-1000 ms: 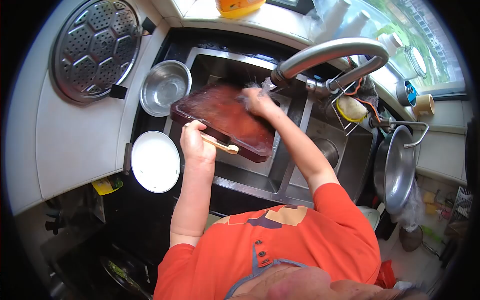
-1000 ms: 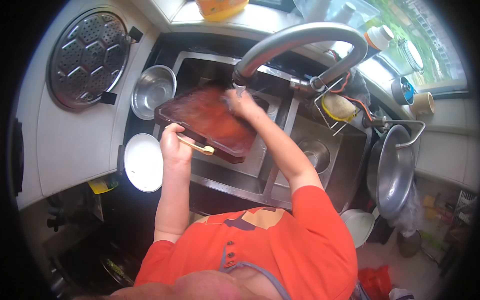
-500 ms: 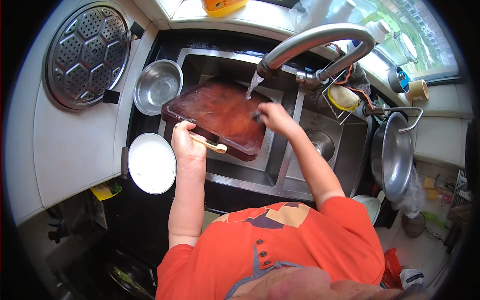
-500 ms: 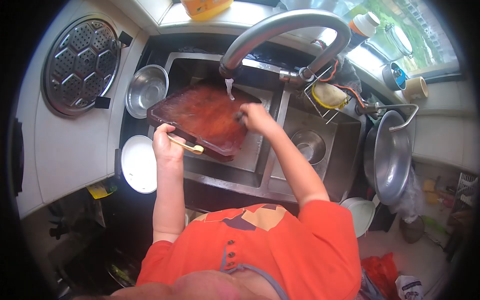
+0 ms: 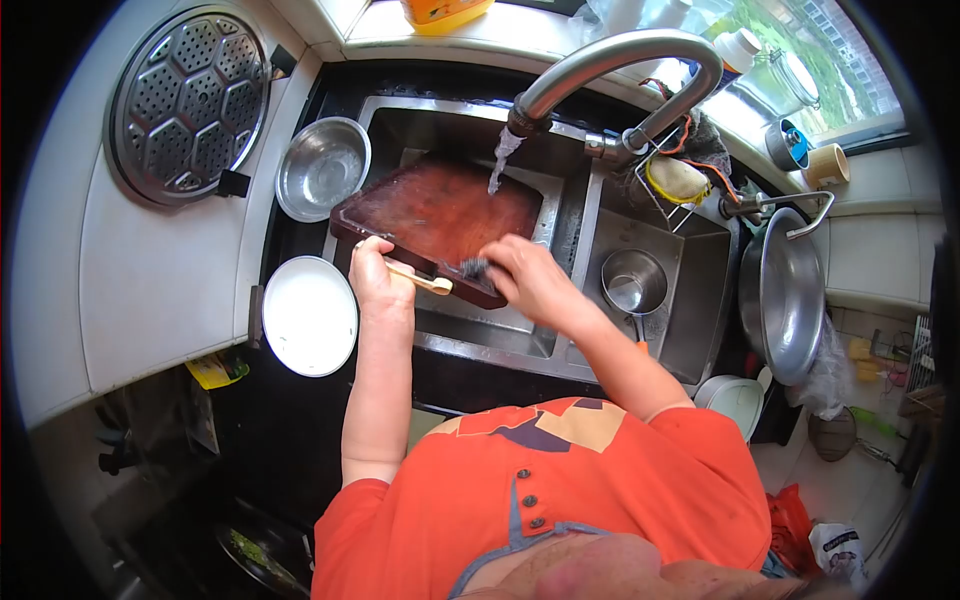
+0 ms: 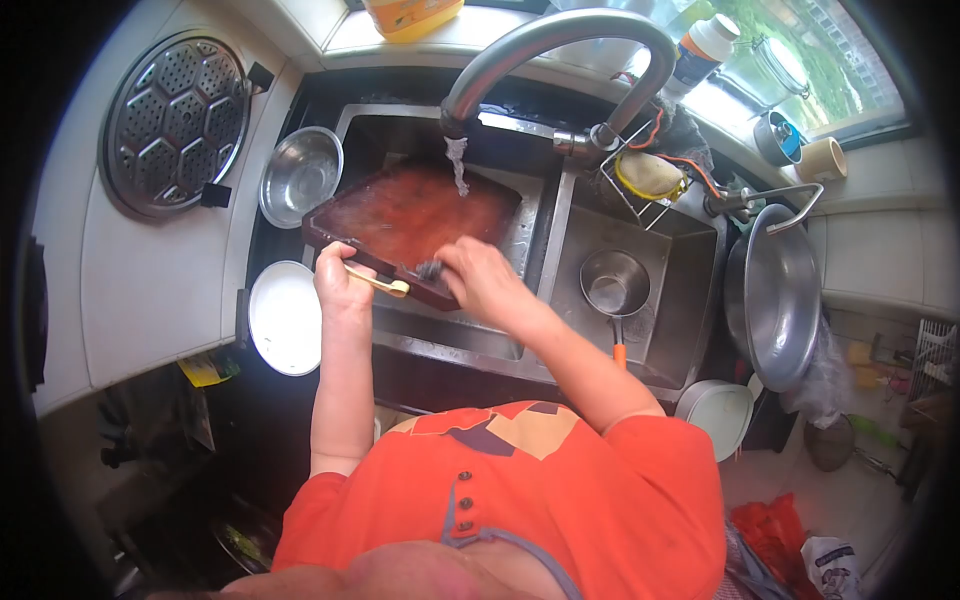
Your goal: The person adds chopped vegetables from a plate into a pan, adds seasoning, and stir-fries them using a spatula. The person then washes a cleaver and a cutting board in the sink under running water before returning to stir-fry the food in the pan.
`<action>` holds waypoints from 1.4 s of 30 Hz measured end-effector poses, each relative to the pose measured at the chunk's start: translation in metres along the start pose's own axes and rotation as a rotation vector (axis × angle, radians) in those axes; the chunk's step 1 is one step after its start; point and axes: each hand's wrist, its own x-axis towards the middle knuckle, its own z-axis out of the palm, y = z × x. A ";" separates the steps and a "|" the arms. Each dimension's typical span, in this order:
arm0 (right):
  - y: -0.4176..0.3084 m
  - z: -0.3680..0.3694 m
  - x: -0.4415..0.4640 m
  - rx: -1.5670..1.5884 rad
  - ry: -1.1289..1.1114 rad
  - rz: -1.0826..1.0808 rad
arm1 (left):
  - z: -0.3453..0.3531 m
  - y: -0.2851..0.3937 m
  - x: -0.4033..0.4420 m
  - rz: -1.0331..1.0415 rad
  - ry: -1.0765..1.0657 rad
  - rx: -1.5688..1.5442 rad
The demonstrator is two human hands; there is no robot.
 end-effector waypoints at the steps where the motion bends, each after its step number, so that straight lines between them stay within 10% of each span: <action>1: -0.016 -0.003 -0.009 0.066 0.021 -0.007 | -0.001 -0.001 -0.002 0.003 0.004 -0.004; 12: 0.102 0.018 0.006 -0.316 -0.010 0.378 | 0.009 -0.013 -0.053 0.163 -0.175 0.308; 25: 0.012 0.034 0.048 0.115 0.592 -0.280 | 0.049 0.029 -0.070 0.033 -0.615 0.862; 30: 0.188 0.084 0.076 -0.186 0.545 0.433 | 0.078 0.038 -0.052 -0.016 -0.639 1.106; 33: 0.175 0.086 0.092 -0.126 0.512 0.737 | 0.084 0.033 -0.033 -0.066 -0.651 1.157; 36: 0.068 0.052 0.084 0.024 0.662 0.050 | 0.083 0.025 -0.019 -0.066 -0.691 1.151; 42: 0.106 0.058 0.091 -0.014 0.816 0.240 | 0.078 0.014 0.021 -0.101 -0.714 1.056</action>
